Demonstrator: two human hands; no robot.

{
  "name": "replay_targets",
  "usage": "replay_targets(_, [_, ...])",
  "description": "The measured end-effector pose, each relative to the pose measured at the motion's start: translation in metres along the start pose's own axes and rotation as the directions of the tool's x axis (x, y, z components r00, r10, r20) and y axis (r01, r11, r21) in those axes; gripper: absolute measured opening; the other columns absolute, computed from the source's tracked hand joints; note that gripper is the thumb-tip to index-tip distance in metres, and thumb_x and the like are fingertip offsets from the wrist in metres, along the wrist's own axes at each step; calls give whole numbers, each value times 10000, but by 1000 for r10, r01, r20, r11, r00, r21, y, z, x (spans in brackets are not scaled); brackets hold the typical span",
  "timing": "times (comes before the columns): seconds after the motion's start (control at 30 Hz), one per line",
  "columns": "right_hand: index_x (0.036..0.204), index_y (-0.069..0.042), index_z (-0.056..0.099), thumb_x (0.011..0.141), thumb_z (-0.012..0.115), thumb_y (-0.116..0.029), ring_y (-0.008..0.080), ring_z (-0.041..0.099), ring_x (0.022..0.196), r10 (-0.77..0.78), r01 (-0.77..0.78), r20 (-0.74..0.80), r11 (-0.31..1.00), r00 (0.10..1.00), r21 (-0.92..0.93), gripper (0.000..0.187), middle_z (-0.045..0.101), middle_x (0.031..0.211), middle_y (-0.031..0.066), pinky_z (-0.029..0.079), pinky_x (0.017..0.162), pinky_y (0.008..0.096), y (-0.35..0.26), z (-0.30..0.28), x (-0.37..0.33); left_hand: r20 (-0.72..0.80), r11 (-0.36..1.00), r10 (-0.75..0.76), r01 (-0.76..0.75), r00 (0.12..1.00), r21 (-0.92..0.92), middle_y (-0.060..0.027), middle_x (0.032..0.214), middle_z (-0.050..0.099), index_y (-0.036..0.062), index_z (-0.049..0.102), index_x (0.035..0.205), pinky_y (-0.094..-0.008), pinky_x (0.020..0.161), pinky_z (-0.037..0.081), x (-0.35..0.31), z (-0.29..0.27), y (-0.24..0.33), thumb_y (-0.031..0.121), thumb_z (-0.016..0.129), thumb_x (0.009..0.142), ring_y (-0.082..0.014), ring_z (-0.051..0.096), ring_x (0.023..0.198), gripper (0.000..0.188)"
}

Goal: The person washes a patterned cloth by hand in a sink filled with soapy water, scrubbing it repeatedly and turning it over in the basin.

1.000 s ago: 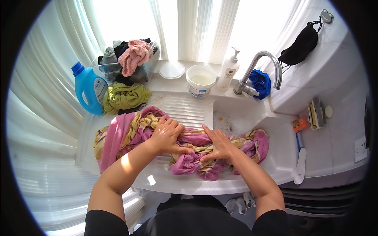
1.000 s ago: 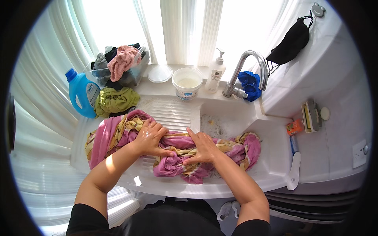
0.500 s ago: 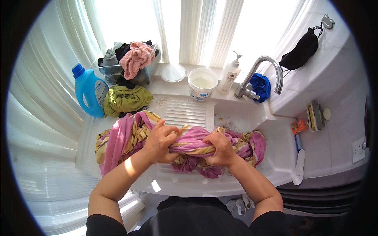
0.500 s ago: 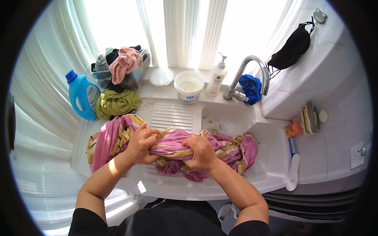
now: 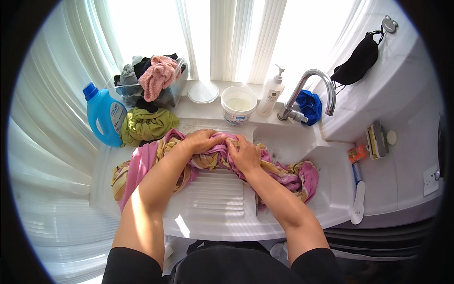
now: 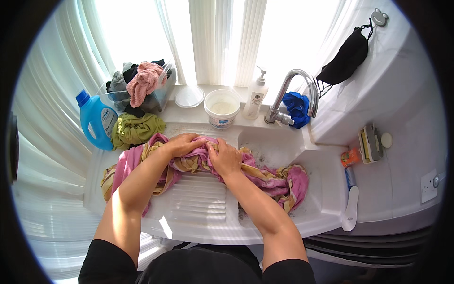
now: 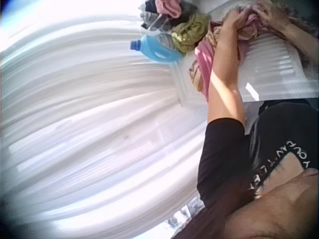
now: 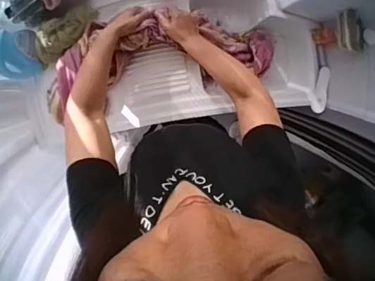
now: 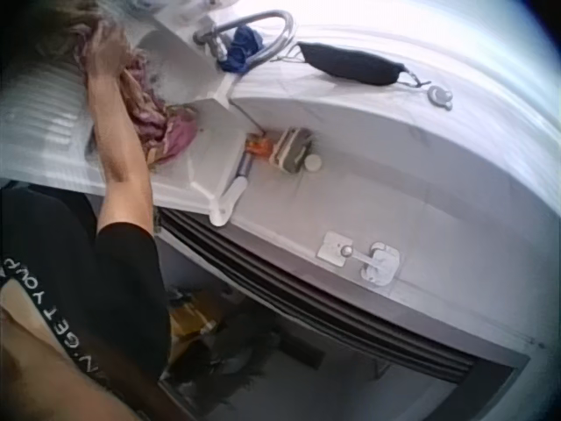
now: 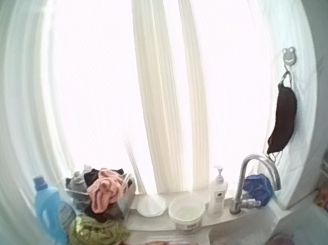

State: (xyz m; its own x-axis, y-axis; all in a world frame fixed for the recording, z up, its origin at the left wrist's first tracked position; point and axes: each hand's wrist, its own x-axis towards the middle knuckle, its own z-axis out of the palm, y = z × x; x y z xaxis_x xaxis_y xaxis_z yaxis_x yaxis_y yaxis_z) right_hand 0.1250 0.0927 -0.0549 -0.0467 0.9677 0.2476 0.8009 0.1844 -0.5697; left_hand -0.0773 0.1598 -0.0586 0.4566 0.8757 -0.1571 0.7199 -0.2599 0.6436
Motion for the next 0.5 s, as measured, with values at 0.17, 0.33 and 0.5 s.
replay_targets(0.17, [1297, -92, 575, 712, 728, -572, 194, 544, 782, -575, 576, -40, 817, 817, 12, 773, 556, 899, 55, 375, 781, 356, 1, -39, -139, -267, 789, 550, -388, 792, 476, -144, 972, 599, 43, 603, 852, -492, 962, 365, -137, 48, 72, 744, 640, 687, -307, 574, 968, 722])
replay_targets(0.33, [1097, -49, 613, 580, 772, -497, 303, 610, 811, -626, 596, 132, 776, 769, 205, 702, 594, 840, 119, 481, 711, 412, 12, -15, -63, -405, 825, 493, -265, 770, 499, -133, 922, 611, 53, 589, 807, -453, 832, 413, -113, 67, 45, 583, 663, 761, -302, 588, 850, 538])
replay_targets(0.5, [1168, -107, 638, 689, 658, -588, 393, 569, 1125, -207, 154, 336, 972, 919, 179, 679, 623, 1192, 209, 436, 958, 523, 55, 19, 34, -263, 817, 251, -58, 932, 573, -156, 983, 672, 171, 650, 1118, -478, 783, 451, -17, 45, 14, 465, 601, 864, -322, 643, 794, 392])
